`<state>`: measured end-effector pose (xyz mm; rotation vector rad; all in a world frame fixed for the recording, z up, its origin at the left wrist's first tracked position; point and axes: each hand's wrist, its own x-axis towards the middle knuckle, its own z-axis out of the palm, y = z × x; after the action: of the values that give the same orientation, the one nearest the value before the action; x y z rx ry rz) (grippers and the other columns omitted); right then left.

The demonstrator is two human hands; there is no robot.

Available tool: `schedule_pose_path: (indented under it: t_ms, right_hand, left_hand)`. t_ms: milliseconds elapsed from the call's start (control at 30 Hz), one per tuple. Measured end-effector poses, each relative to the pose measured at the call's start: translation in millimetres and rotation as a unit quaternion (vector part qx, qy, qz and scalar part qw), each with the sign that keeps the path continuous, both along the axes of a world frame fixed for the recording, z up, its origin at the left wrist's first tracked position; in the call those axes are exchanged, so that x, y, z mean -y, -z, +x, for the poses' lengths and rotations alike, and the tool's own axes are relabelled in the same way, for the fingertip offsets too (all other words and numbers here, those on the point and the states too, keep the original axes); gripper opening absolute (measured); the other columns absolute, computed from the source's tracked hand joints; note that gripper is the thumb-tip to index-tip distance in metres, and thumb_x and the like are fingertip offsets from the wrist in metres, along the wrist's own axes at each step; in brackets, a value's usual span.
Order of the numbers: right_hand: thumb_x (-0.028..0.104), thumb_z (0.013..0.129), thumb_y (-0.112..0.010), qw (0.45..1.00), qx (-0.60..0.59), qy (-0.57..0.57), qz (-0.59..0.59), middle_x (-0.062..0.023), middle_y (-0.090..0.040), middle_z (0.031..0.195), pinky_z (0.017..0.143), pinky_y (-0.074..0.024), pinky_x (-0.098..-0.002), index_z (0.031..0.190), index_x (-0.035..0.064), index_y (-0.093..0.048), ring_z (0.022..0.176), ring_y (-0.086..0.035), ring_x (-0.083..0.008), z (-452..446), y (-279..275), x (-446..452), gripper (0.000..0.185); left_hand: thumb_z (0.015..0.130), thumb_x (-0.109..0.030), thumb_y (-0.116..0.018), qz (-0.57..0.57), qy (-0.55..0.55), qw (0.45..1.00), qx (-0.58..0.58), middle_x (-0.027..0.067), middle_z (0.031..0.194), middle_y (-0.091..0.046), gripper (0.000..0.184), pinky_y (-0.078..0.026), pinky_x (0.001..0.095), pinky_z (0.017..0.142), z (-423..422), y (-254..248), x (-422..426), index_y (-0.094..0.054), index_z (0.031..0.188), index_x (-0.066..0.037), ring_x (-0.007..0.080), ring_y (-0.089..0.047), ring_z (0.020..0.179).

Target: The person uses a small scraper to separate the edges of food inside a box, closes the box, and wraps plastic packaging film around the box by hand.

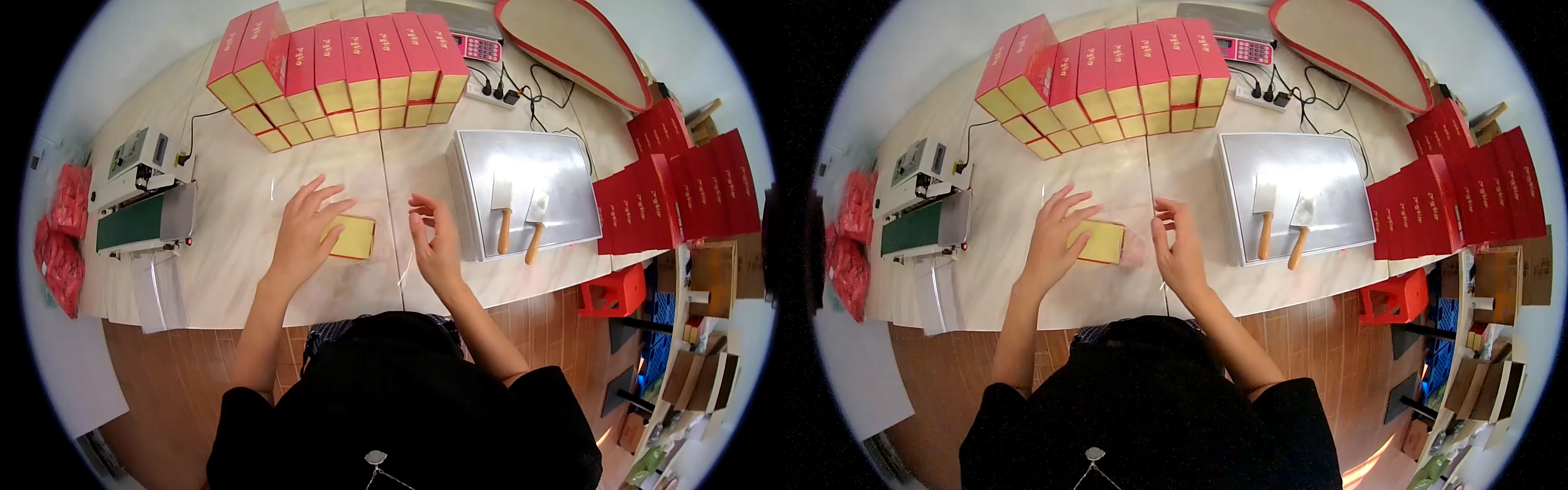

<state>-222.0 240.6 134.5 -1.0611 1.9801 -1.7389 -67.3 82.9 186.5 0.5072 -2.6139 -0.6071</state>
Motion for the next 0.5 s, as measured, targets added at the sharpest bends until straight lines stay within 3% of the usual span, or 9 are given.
schedule_pose_path:
  t_ms: [33,167,300,400,433,500]
  right_hand:
    - [0.008,0.096,-0.056,1.000,0.000,0.005,0.000,-0.0133,-0.058,0.110,0.080,-0.0493,-0.0325,0.121,0.0007,-0.054,0.096,-0.059,-0.0224,-3,1,-4,0.026]
    - [0.007,0.096,-0.056,0.995,-0.044,0.092,0.024,-0.0105,-0.060,0.107,0.076,-0.0487,-0.0292,0.113,0.0021,-0.060,0.091,-0.059,-0.0189,-30,8,-38,0.018]
    - [0.006,0.093,-0.057,0.967,-0.104,0.216,0.082,-0.0113,-0.059,0.106,0.075,-0.0486,-0.0312,0.110,0.0032,-0.060,0.089,-0.059,-0.0220,-67,22,-83,0.018]
    - [0.006,0.087,-0.062,0.905,-0.175,0.350,0.170,-0.0141,-0.060,0.103,0.077,-0.0475,-0.0417,0.103,0.0011,-0.059,0.092,-0.057,-0.0327,-96,37,-121,0.017]
    - [0.006,0.087,-0.062,0.896,-0.181,0.365,0.174,-0.0141,-0.060,0.103,0.077,-0.0475,-0.0417,0.103,0.0011,-0.059,0.092,-0.057,-0.0327,-105,41,-134,0.017]
    - [0.008,0.084,-0.065,0.826,-0.269,0.425,0.255,-0.0149,-0.059,0.101,0.077,-0.0475,-0.0435,0.102,0.0002,-0.059,0.091,-0.057,-0.0340,-120,56,-153,0.020]
  left_hand:
    - [0.081,-0.005,-0.066,-0.043,0.049,0.997,0.048,0.0062,0.128,-0.058,0.035,-0.033,0.0454,0.110,-7,-1,0,-0.066,0.116,-0.014,0.0301,-0.044,0.131]
    - [0.080,-0.008,-0.068,-0.050,0.159,0.985,0.043,0.0041,0.118,-0.063,0.023,-0.034,0.0462,0.110,-40,21,7,-0.069,0.102,-0.012,0.0269,-0.049,0.127]
    - [0.077,-0.008,-0.069,-0.019,0.196,0.978,0.072,0.0060,0.097,-0.068,0.007,-0.037,0.0467,0.107,-51,23,6,-0.068,0.084,-0.008,0.0243,-0.062,0.106]
    - [0.079,-0.005,-0.067,-0.022,0.193,0.979,0.065,0.0092,0.094,-0.067,0.007,-0.040,0.0467,0.105,-43,18,10,-0.067,0.085,-0.006,0.0262,-0.063,0.100]
    - [0.079,-0.004,-0.067,-0.025,0.188,0.980,0.065,0.0103,0.094,-0.067,0.007,-0.040,0.0469,0.104,-41,14,11,-0.066,0.086,-0.004,0.0270,-0.064,0.100]
    - [0.081,-0.003,-0.066,-0.030,0.176,0.983,0.041,0.0105,0.093,-0.066,0.006,-0.043,0.0445,0.101,-38,4,5,-0.066,0.086,-0.004,0.0271,-0.064,0.097]
